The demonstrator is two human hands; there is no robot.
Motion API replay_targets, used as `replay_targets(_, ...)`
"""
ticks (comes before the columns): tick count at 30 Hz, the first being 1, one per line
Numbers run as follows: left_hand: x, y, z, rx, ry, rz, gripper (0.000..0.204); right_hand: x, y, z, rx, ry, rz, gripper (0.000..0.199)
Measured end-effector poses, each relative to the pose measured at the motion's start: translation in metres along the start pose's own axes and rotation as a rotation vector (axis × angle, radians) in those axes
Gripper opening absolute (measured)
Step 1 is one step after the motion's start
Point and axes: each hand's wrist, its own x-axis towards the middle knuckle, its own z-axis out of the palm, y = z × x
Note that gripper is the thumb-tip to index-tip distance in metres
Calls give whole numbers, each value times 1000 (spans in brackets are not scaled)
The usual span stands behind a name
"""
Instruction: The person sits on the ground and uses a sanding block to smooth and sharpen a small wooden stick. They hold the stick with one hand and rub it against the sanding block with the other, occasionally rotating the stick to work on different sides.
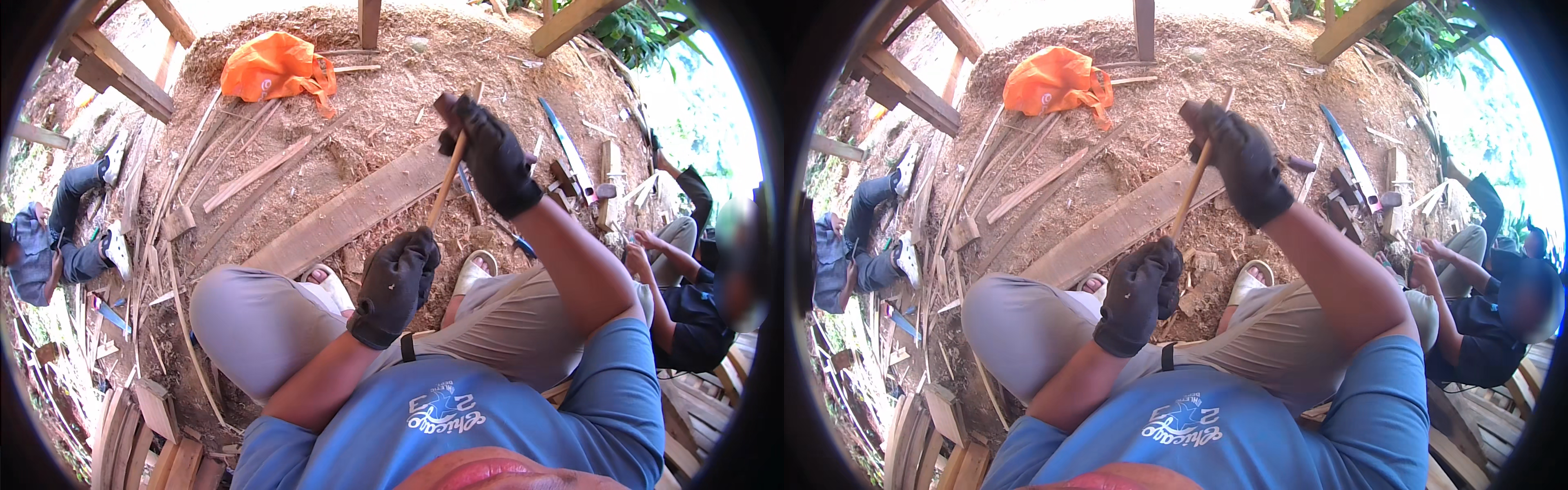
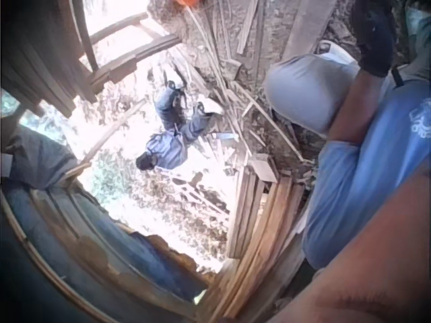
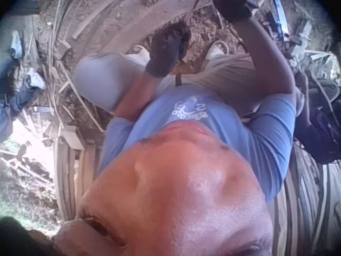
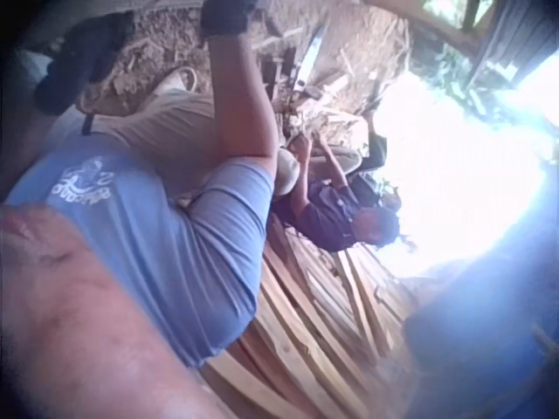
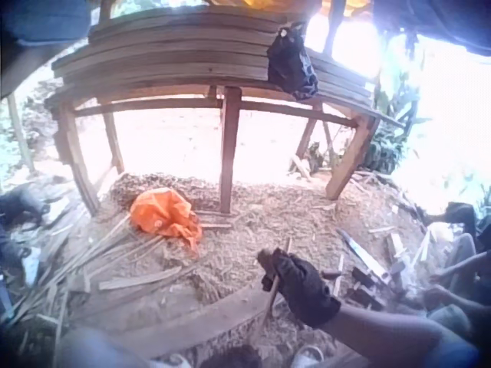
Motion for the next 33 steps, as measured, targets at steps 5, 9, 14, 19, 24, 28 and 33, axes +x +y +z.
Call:
replay_targets(5,8,-2,-1,101,92,45,35,-45,32,27,202,-200,113,62)
replay_targets(9,15,0,-12,151,101,168,31,-53,33,45,18,-145,204,63)
replay_targets(14,11,-8,-13,207,56,86,28,13,26,-2,111,80,121,54)
replay_targets(19,17,-15,-19,343,272,323,29,-63,27,65,-115,-215,249,60)
replay_targets(24,13,-2,-12,89,84,16,33,24,12,7,-7,37,92,67)
replay_targets(28,22,-15,-11,341,262,97,34,-38,35,36,-94,-185,115,61)
replay_targets(33,18,-3,-13,95,171,58,35,-21,25,31,-38,-194,170,63)
